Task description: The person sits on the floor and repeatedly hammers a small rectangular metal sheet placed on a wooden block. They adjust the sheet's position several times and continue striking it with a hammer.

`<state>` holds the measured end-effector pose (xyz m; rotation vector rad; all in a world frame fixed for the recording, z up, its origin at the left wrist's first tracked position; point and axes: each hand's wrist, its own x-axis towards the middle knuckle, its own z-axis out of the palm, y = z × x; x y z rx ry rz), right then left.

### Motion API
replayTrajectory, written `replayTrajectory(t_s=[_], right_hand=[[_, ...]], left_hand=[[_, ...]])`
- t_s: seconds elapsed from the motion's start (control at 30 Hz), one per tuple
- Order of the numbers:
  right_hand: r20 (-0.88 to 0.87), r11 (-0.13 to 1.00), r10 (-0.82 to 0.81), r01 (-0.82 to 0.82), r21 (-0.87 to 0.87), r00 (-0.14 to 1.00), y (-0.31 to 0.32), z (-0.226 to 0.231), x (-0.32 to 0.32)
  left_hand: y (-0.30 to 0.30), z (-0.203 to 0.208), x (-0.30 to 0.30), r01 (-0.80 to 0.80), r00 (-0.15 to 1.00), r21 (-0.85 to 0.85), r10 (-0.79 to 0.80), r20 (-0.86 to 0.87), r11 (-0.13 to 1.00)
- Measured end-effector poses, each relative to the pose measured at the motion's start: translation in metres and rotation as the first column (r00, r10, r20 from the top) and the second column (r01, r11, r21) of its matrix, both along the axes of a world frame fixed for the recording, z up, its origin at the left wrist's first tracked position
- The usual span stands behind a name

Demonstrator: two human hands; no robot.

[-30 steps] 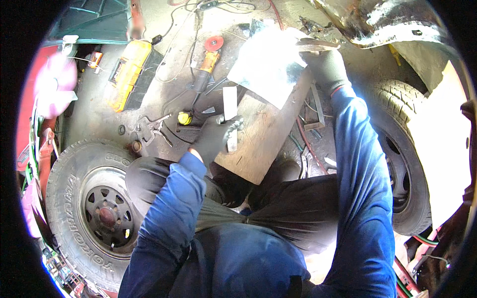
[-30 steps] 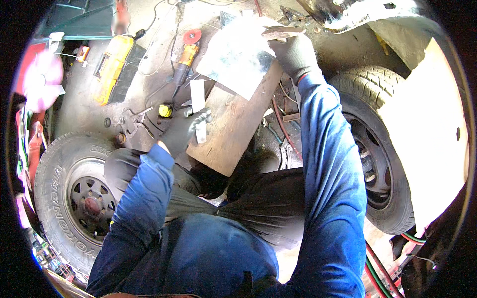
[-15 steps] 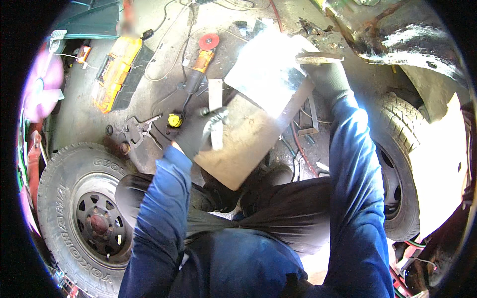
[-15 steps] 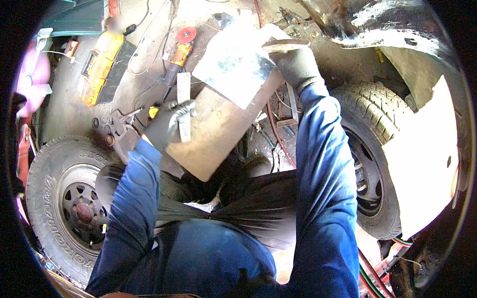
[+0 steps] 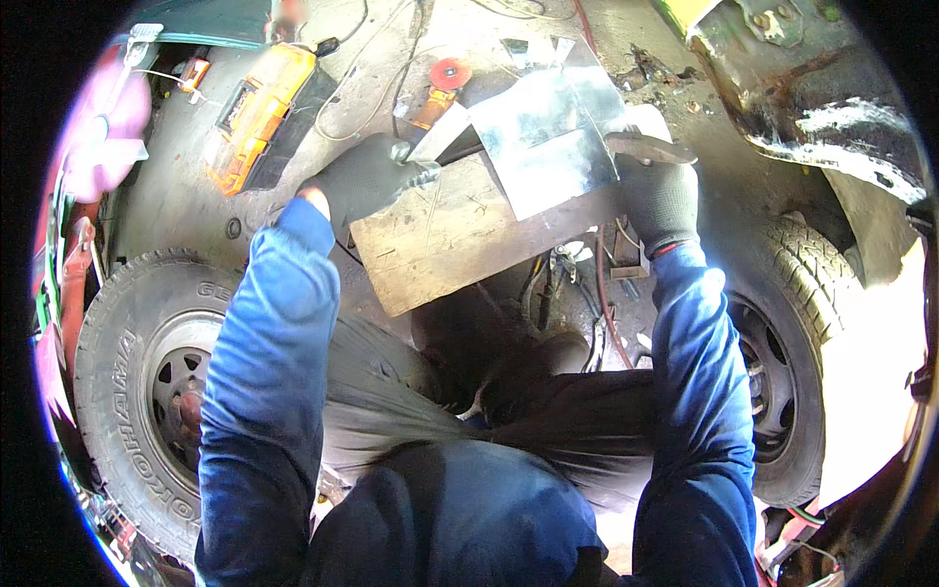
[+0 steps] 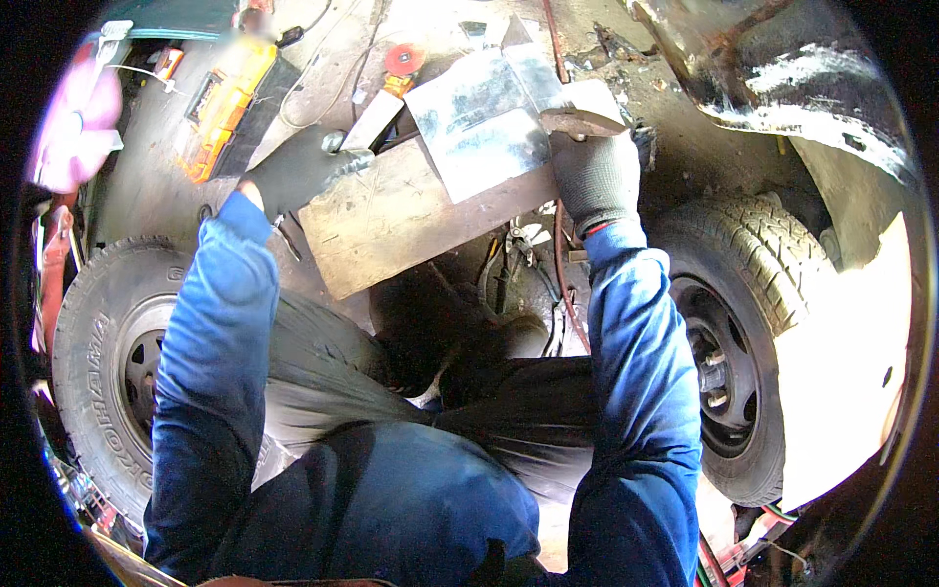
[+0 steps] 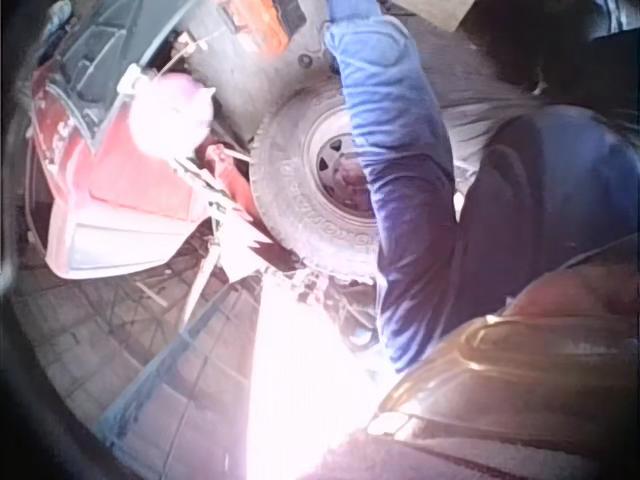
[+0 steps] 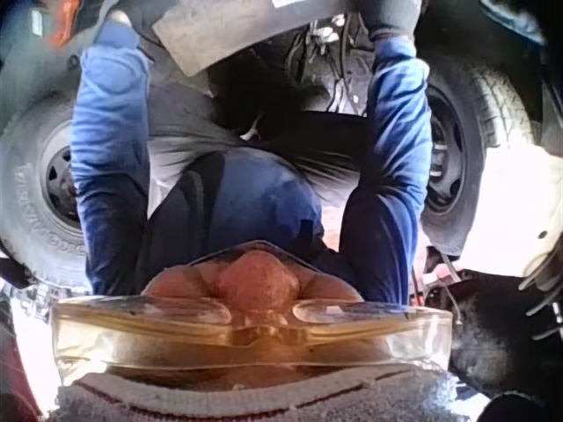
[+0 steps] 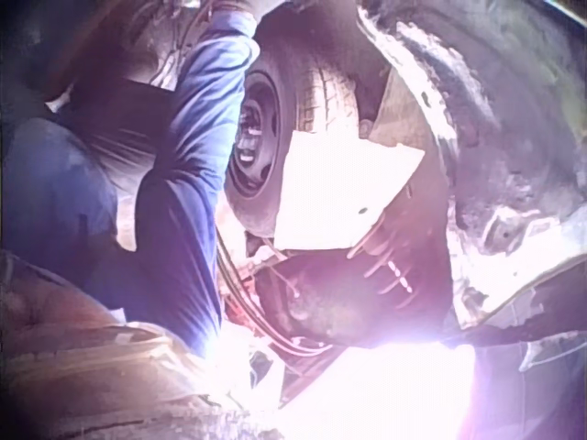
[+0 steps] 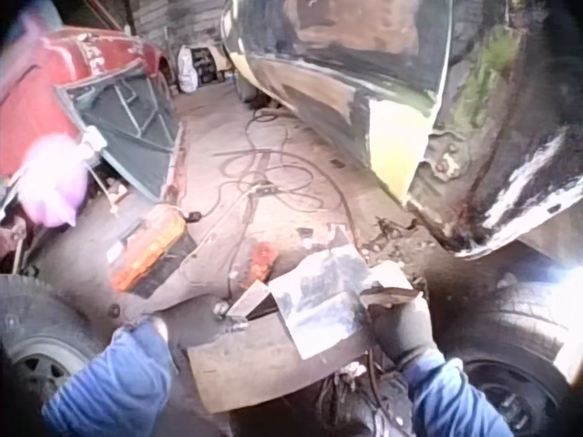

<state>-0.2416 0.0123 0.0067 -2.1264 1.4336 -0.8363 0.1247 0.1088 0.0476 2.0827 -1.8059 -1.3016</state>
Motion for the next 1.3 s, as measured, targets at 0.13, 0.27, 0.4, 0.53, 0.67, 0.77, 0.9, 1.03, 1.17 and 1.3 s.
replayTrajectory(t_s=[0.13, 0.27, 0.4, 0.53, 0.67, 0.77, 0.9, 1.03, 1.17, 1.3], right_hand=[[-0.133, 0.998, -0.007, -0.001, -0.059, 0.991, -0.008, 0.002, 0.015], [-0.161, 0.977, 0.105, -0.132, -0.166, 0.981, -0.010, 0.010, 0.018], [-0.331, 0.943, 0.147, -0.233, -0.238, 0.932, -0.003, 0.012, 0.013], [-0.291, 0.978, 0.160, -0.192, -0.083, 0.943, 0.008, 0.007, 0.012], [-0.081, 0.988, 0.153, -0.153, 0.013, 0.985, 0.015, 0.017, 0.012], [-0.084, 0.992, 0.118, -0.122, -0.043, 0.989, 0.021, 0.037, 0.007], [0.004, 1.000, 0.018, -0.018, -0.003, 1.000, 0.042, 0.063, -0.007], [0.159, 0.997, 0.023, -0.035, 0.075, 0.987, 0.066, 0.091, -0.009], [0.560, 0.749, -0.293, -0.178, 0.638, 0.775, 0.103, 0.137, -0.014], [0.365, 0.404, -0.512, -0.158, 0.901, 0.777, 0.153, 0.122, 0.019]], left_hand=[[0.021, 0.013, -0.012, -0.421, 0.821, -0.024, 0.370, -0.435, 0.907], [0.026, 0.019, -0.027, -0.488, 0.823, -0.206, 0.369, -0.433, 0.848], [0.023, 0.021, -0.046, -0.490, 0.812, -0.295, 0.307, -0.496, 0.820], [0.017, 0.007, -0.063, -0.460, 0.764, -0.294, 0.205, -0.612, 0.838], [0.011, -0.020, -0.080, -0.448, 0.803, -0.313, 0.223, -0.552, 0.838], [0.009, -0.029, -0.083, -0.438, 0.825, -0.427, 0.166, -0.540, 0.791], [0.014, -0.025, -0.081, -0.329, 0.932, -0.380, 0.233, -0.277, 0.865], [0.011, -0.027, -0.083, -0.373, 0.913, -0.381, 0.260, -0.315, 0.846], [0.010, -0.034, -0.079, -0.351, 0.934, -0.428, 0.283, -0.217, 0.833], [0.015, -0.032, -0.078, -0.358, 0.929, -0.396, 0.278, -0.246, 0.846]])
